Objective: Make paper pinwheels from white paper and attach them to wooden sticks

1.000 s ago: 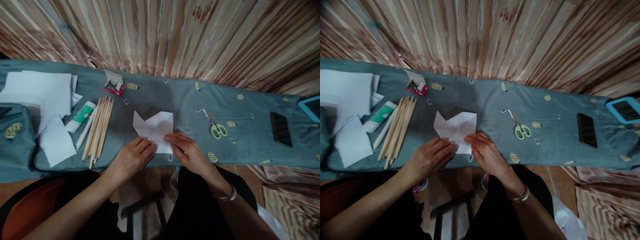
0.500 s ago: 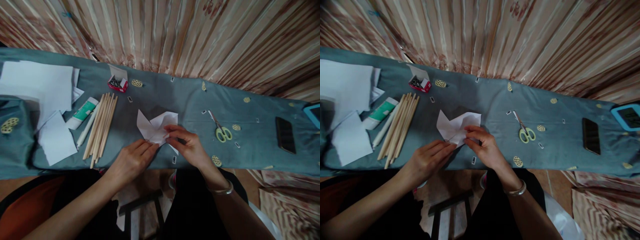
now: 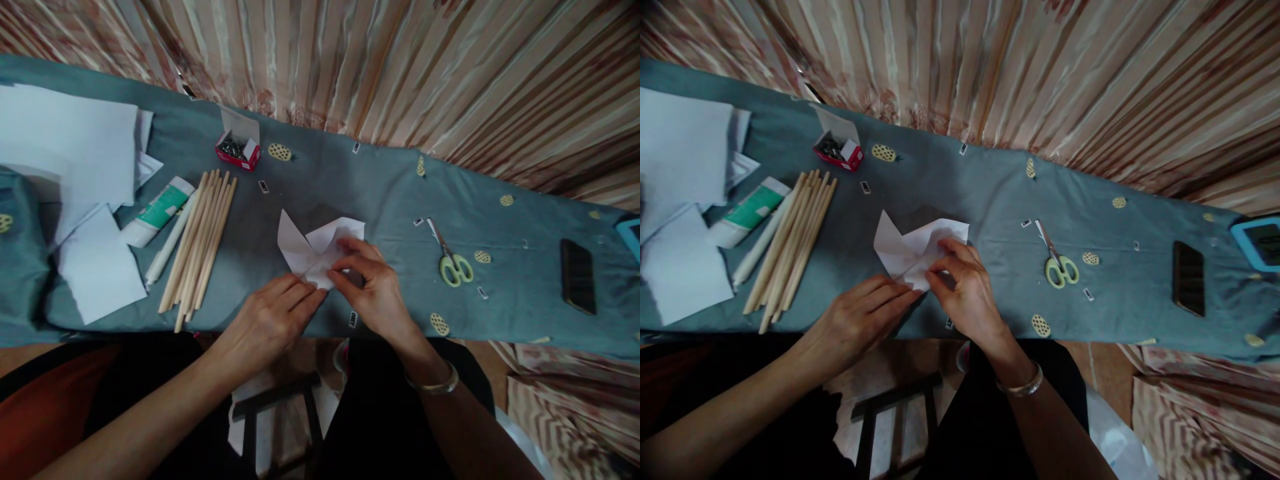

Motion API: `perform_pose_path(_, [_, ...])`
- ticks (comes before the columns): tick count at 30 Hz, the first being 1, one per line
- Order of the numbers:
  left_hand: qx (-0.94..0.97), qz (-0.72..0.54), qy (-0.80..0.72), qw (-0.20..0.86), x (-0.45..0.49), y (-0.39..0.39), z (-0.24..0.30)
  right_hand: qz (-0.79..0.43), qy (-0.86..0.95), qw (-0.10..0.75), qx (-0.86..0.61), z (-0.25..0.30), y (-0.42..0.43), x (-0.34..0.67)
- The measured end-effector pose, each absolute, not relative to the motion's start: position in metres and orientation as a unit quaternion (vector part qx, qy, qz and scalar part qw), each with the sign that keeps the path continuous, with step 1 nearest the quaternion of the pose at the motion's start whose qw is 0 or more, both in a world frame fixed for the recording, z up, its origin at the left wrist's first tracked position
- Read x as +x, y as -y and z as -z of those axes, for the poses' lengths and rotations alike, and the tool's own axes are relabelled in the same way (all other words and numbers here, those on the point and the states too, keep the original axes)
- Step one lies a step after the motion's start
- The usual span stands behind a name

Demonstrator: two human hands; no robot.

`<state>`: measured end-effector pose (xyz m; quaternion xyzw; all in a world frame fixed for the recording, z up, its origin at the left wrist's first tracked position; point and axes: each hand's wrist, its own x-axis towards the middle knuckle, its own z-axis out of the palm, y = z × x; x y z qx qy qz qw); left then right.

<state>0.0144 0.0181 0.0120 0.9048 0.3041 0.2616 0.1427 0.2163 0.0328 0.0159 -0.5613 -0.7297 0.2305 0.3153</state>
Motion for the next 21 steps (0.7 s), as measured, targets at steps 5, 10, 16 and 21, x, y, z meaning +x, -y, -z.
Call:
perform_pose_path(5, [0.906,-0.258,-0.304,0.139,0.0146,-0.0184,-0.0123,-0.221,0.728,0.307,-0.572,-0.0164,-0.0323,0.2137])
perform_pose_path(10, [0.904,-0.262,-0.304,0.147,0.0154,-0.0189,-0.0137,-0.221,0.725,0.306,-0.577,-0.0161,-0.0317,0.2121])
perform_pose_path(16, [0.902,-0.266,-0.303,0.153,0.0155,-0.0190,-0.0121,-0.221,0.719,0.310,-0.581,-0.0164,-0.0314,0.2112])
perform_pose_path(21, [0.900,-0.264,-0.309,0.158,0.0155,-0.0193,-0.0118,-0.224,0.715,0.313,-0.584,-0.0160,-0.0309,0.2106])
